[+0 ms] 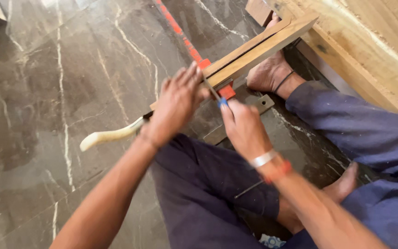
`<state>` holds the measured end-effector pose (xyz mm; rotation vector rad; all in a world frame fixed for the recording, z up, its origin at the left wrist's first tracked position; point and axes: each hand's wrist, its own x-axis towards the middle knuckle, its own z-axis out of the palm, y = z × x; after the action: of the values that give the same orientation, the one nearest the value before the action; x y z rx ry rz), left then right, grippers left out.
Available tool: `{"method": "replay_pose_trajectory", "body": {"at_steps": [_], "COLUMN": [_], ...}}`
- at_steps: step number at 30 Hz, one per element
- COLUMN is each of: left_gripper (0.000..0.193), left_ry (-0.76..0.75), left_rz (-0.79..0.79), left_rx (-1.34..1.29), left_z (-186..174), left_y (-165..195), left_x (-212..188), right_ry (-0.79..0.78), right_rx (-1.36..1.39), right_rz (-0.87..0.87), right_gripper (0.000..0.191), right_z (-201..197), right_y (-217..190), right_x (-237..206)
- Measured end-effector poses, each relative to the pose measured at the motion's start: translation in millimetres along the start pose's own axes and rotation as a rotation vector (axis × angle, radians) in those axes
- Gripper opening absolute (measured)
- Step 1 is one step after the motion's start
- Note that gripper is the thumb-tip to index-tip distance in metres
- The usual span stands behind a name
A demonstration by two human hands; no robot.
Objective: The person sits on the floor and saws a wooden frame strip held in an orange clamp on a wooden jig, using a hacksaw with steady back-and-forth strokes while steadying the wood with the other hand.
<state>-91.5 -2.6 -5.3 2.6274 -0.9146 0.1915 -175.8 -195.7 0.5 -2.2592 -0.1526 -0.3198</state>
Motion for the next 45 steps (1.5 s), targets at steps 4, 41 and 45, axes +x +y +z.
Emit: {"method": "replay_pose_trajectory", "body": {"at_steps": [4, 41, 45], "left_gripper": [0.060, 0.049, 0.053], "left_ry": [0.040, 0.036, 0.049], "left_rz": [-0.005, -0.067, -0.015], "left_rx": [0.079, -0.122, -0.076], "left_z": [5.7, -16.3, -2.3], "left_y": [-0.3, -25.6, 2.0], "left_x": [3.8, 37.5, 4.0], "right_ry": [0.001, -0.011, -0.029], "right_rx": [0.026, 0.043, 0.068], "right_rz": [0.086, 0.050, 0.119], "right_gripper": [0.031, 0.034, 0.031], "right_z": [0.4, 16.0, -6.5], "right_y": [-1.8, -3.9, -2.6], "right_x": [3.6, 41.9, -2.7]}}
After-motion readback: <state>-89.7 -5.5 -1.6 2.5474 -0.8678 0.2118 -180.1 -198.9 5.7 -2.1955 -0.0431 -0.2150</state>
